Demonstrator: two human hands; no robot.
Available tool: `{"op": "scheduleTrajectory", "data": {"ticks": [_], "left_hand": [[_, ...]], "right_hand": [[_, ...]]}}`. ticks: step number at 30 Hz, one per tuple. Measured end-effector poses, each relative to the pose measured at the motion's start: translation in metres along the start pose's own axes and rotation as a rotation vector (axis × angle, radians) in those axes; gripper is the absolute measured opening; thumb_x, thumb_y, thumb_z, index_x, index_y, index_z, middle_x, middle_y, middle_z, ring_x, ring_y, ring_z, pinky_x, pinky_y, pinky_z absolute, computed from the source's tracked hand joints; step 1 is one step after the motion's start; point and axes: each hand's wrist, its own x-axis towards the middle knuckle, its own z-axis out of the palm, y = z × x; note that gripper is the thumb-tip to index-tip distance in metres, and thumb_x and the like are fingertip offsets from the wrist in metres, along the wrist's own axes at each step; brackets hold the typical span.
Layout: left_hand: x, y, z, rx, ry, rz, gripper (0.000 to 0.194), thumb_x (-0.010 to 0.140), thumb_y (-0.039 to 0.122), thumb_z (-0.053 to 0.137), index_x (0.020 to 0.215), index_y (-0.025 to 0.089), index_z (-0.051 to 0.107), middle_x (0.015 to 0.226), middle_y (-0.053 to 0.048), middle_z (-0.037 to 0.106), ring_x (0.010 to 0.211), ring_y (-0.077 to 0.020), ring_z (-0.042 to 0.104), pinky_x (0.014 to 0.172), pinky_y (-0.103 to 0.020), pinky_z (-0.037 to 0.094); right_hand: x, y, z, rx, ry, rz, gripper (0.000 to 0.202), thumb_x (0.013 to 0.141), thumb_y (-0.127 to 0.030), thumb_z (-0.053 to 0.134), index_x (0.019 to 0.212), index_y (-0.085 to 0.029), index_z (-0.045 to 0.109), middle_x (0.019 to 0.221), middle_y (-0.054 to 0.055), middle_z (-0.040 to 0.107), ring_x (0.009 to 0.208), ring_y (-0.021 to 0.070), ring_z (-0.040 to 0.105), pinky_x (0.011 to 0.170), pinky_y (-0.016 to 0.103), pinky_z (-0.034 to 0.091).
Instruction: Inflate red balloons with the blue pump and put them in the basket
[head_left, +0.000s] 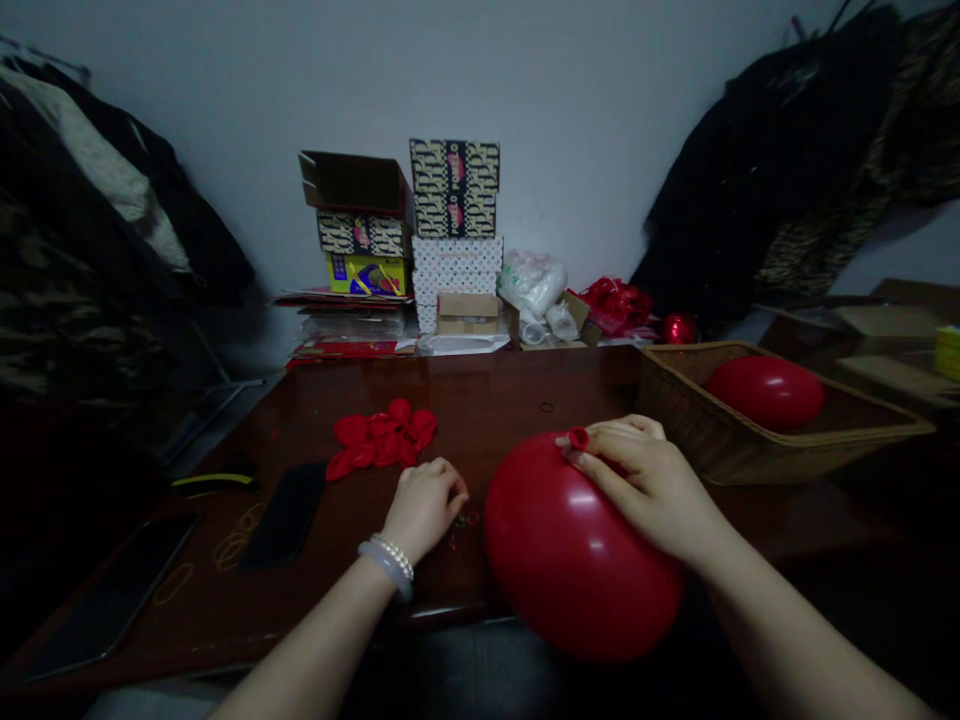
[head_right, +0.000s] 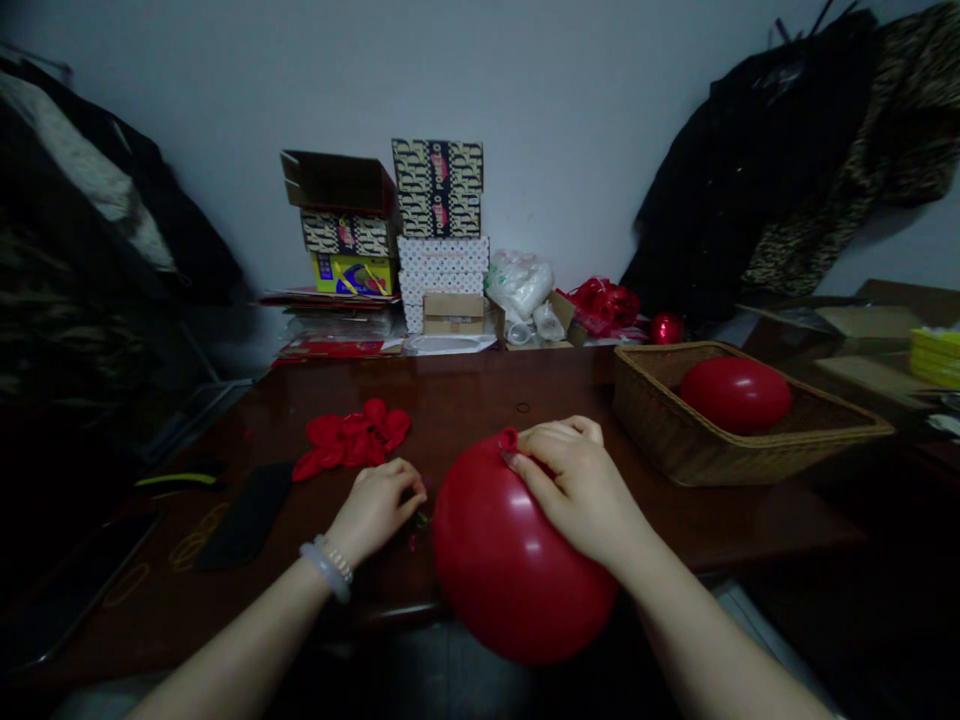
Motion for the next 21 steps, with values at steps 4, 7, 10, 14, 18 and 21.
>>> {"op": "scheduleTrajectory", "data": {"ticks": [4,7,10,14,18,21], "left_hand": [[-0.008,-0.017,0.019,0.085,-0.193,-0.090,0.007,0.075,0.023,0.062,0.075,0.022,0.069,0.094,-0.006,0.063,0.093,-0.0235,0.056,0.081,-0.036,0.035],[-0.010,-0.022,0.024,0.085,-0.209,-0.116,0.008,0.073,0.022,0.061,0.073,0.022,0.070,0.093,-0.007,0.063,0.093,-0.0240,0.055,0.081,-0.036,0.033],[-0.012,-0.024,0.028,0.047,-0.223,-0.144,0.009,0.072,0.023,0.061,0.071,0.022,0.070,0.092,-0.006,0.064,0.093,-0.0238,0.055,0.082,-0.037,0.032],[-0.014,-0.024,0.034,0.019,-0.255,-0.171,0.005,0.067,0.024,0.065,0.069,0.022,0.069,0.092,-0.006,0.064,0.094,-0.0247,0.056,0.083,-0.037,0.033],[-0.015,-0.019,0.037,0.091,-0.220,-0.151,0.011,0.072,0.019,0.056,0.072,0.018,0.068,0.094,-0.011,0.063,0.092,-0.0256,0.057,0.081,-0.037,0.034],[-0.013,-0.017,0.036,0.079,-0.178,-0.153,0.014,0.075,0.018,0.052,0.073,0.017,0.066,0.090,-0.011,0.064,0.088,-0.0244,0.059,0.080,-0.037,0.036]], "right_hand": [[0.004,0.000,0.008,-0.006,0.043,0.013,0.019,0.092,-0.029,0.048,0.087,-0.025,0.066,0.095,-0.001,0.070,0.094,0.0185,0.062,0.094,0.040,0.032],[0.006,0.000,0.013,-0.001,0.052,0.017,0.018,0.092,-0.030,0.048,0.088,-0.025,0.065,0.096,0.000,0.070,0.095,0.0187,0.062,0.094,0.040,0.032],[0.008,0.000,0.015,0.008,0.043,0.009,0.017,0.092,-0.029,0.049,0.087,-0.026,0.065,0.095,-0.001,0.070,0.094,0.0181,0.061,0.094,0.040,0.031],[0.010,-0.003,0.016,0.010,0.021,0.002,0.017,0.092,-0.028,0.050,0.087,-0.026,0.065,0.094,-0.002,0.070,0.094,0.0178,0.061,0.094,0.040,0.031],[0.011,-0.007,0.016,0.014,0.006,-0.011,0.017,0.092,-0.028,0.050,0.086,-0.026,0.065,0.095,-0.001,0.070,0.095,0.0180,0.062,0.094,0.040,0.030],[0.011,-0.009,0.016,0.017,-0.008,-0.023,0.017,0.092,-0.028,0.050,0.085,-0.026,0.065,0.095,-0.001,0.071,0.095,0.0181,0.062,0.094,0.040,0.030]]}}
